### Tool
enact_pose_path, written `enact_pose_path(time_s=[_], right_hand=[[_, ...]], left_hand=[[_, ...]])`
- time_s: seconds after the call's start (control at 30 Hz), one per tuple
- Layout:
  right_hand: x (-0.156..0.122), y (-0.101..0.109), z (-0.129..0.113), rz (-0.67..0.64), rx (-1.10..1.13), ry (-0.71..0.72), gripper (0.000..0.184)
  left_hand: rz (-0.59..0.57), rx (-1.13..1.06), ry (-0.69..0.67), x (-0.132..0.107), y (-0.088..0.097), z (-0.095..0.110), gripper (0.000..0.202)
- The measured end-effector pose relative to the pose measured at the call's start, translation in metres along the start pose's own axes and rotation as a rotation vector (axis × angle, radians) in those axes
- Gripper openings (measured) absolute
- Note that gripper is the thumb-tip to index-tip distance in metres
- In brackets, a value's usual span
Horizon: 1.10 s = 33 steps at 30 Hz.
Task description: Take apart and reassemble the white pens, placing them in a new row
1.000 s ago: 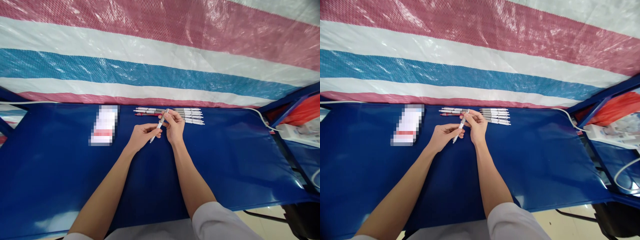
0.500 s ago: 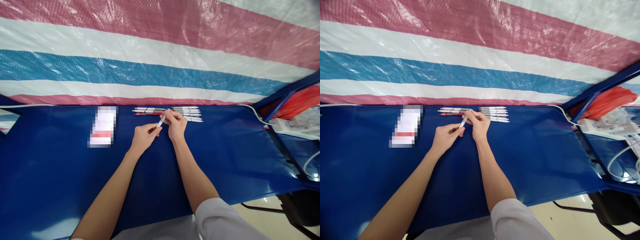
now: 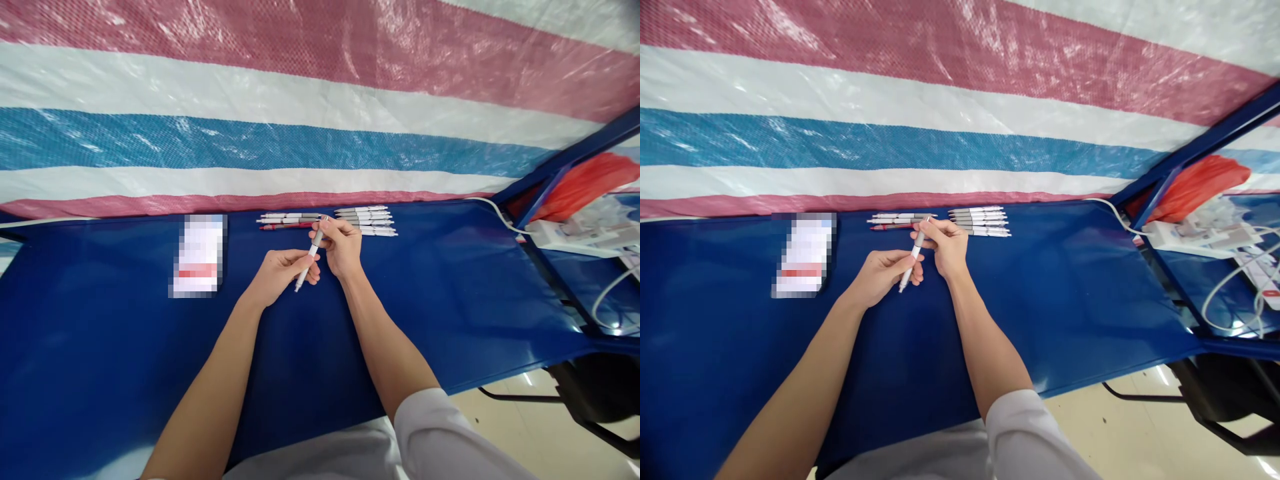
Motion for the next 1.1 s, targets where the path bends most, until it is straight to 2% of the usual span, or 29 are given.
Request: enact_pose_path(time_s=[0.07,0.13,0.3,0.37,0.43,0.6,0.67,0.9,1.1], right_hand=[[0.000,-0.001,0.000,-0.007,0.000,-0.005,0.026],[0.001,-0.001,-0.001,-0.004,-0.002,0.011,0.027],[0.004,0.002,-0.004,0.001,-0.010,0.062,0.026],[0.004,0.003,-0.003,0.003,-0.034,0.057,0.026],[0.004,0.003,-0.002,-0.008,-0.041,0.047,0.026],[0.003,-0.006,0.001,-0.099,-0.014,0.022,0.025],[0.003,-0.007,0.001,-0.108,-0.018,0.012,0.026],[0.003,-0.005,0.004,-0.078,-0.009,-0.012,0.028],[0.005,0.000,0.002,-0.031,-0.047,0.028,0.030]], left_hand=[[-0.014,-0.036,0.013,0.002,-0.001,-0.004,0.031],[0.027,-0.018,-0.015,0.003,0.002,-0.003,0.033],[0.238,0.052,-0.149,-0.001,0.015,0.009,0.040],[0.286,0.069,-0.168,-0.003,0.017,0.011,0.038],[0.281,0.080,-0.154,-0.004,0.017,0.010,0.036],[0.119,0.026,-0.072,0.003,0.012,-0.001,0.036],[0.098,0.001,-0.055,0.005,0.014,-0.003,0.036],[0.192,0.103,-0.107,0.003,0.016,0.005,0.039],[0.206,0.194,-0.110,0.001,0.014,0.009,0.036]])
Point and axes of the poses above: each hand's wrist, its own x-axis towards the middle knuckle, its own y-axis out of the back of the hand, z = x × y, the point moved 10 cm from there along x, towards the middle knuckle, and after that the axes turned 7 degrees about y, right-handed, at the moved point
